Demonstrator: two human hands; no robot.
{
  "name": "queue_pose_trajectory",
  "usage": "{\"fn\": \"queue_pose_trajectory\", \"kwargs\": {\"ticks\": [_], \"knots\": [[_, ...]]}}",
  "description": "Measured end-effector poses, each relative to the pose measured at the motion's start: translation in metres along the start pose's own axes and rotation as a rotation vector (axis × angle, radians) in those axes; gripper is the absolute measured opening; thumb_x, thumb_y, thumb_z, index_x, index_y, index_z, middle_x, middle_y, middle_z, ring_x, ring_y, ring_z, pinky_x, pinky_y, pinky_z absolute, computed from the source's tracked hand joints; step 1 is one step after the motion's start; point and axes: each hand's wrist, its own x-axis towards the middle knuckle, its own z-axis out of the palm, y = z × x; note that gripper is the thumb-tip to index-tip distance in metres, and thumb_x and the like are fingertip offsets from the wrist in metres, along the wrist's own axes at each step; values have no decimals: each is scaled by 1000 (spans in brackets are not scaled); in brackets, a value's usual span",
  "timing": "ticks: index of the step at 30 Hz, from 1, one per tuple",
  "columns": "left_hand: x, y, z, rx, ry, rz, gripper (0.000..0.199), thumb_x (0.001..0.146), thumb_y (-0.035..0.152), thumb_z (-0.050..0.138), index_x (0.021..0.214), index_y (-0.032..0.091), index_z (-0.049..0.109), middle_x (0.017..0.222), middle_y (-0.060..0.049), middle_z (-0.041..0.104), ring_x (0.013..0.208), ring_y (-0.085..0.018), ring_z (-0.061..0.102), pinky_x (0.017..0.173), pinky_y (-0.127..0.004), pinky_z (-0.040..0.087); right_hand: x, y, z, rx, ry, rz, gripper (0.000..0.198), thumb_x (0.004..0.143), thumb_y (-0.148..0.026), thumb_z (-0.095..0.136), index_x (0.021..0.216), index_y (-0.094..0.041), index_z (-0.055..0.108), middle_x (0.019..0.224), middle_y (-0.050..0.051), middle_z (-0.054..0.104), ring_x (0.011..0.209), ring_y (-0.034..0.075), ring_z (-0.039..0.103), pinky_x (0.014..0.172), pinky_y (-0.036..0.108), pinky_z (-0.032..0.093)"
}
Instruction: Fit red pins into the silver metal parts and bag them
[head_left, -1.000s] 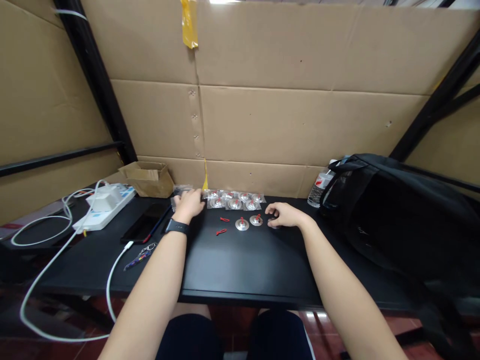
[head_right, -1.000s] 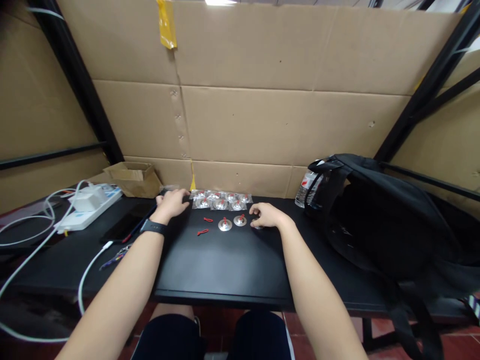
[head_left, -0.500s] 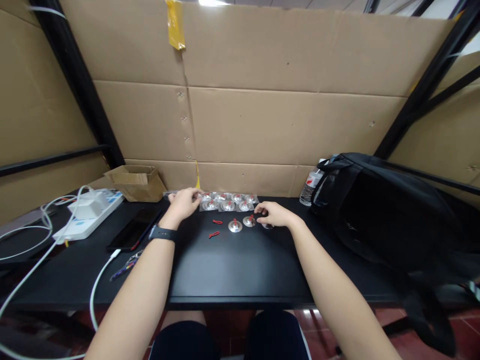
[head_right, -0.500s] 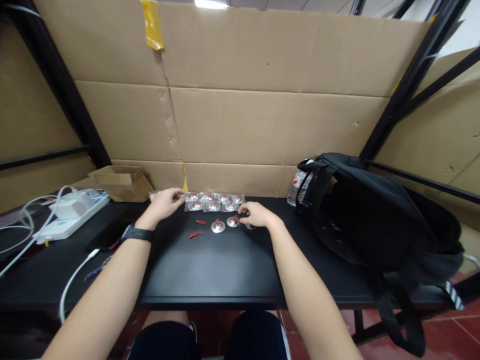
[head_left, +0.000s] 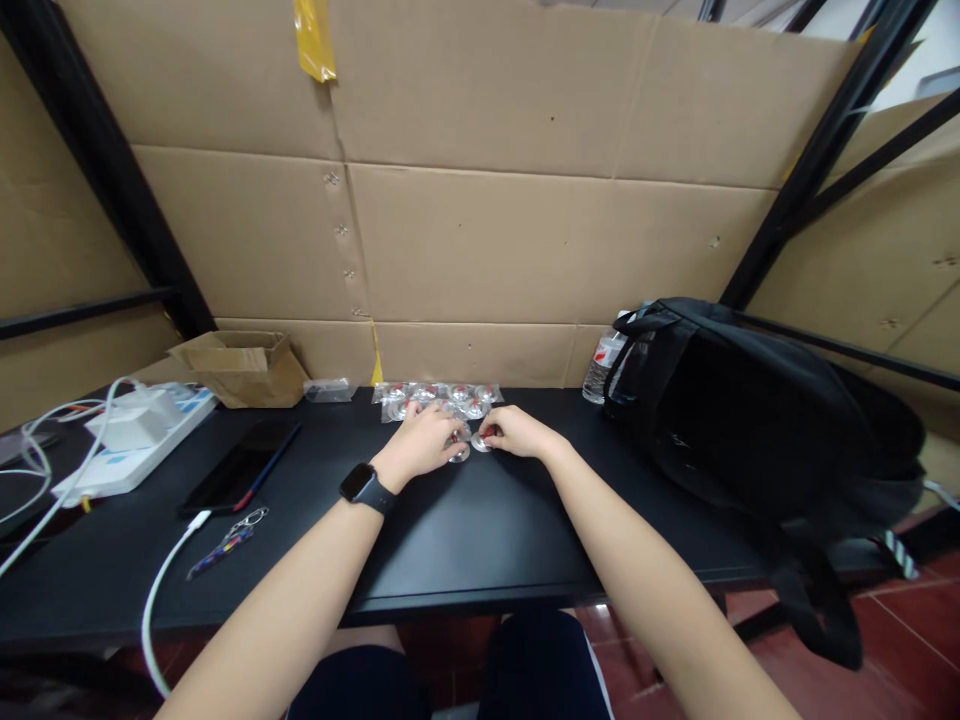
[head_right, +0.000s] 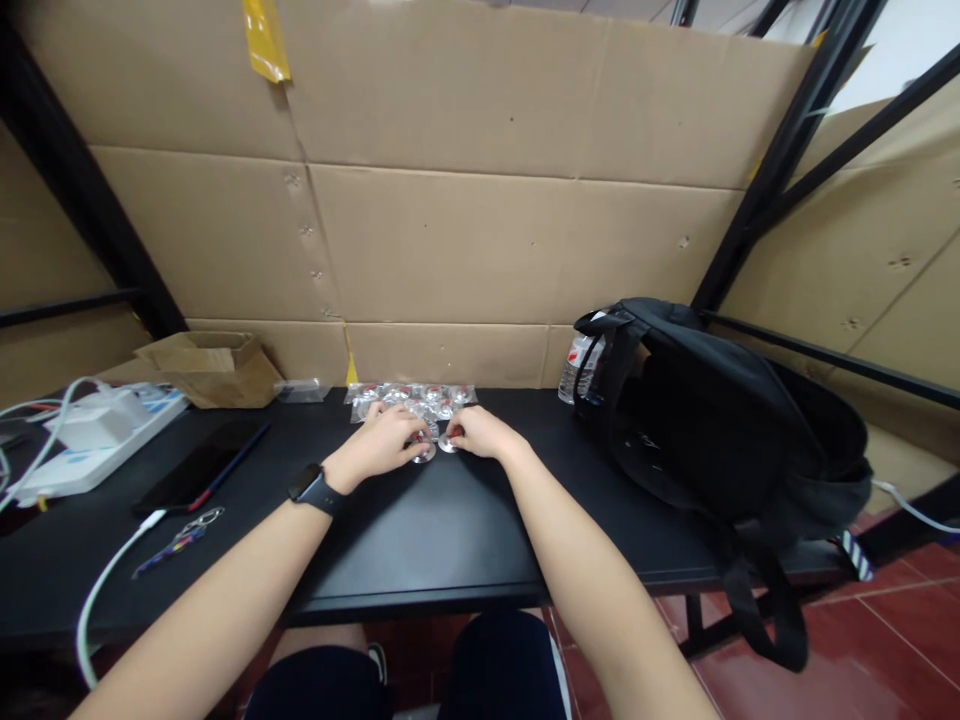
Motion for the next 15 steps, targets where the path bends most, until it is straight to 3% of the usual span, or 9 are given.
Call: {"fn": "queue_pose_trajectory", "kwargs": {"ticks": [5,8,15], "knots": [[1,1,2,-15,-90,-16,19,90,17,59,80,25,73,82,-5,73,90,-26,63,96,-45,30,-1,3,0,5,4,110,11,78,-15,75,84,-23,80,81,2,77,76,18,70,74,25,51],[0,6,3,70,-36,-1,22,92,15,58,76,23,71,78,-6,72,91,-28,63,94,-45,31,-1,3,0,-8,1,119,11,77,-15,76,83,-23,80,81,2,77,75,18,69,73,25,50],[-3,39,18,494,103,141,21,94,9,53,87,11,72,84,-14,73,94,-30,61,94,-45,36,-1,-1,-1,-72,-29,91,15,78,-11,71,87,-19,79,81,2,76,73,14,67,69,20,46]]}}
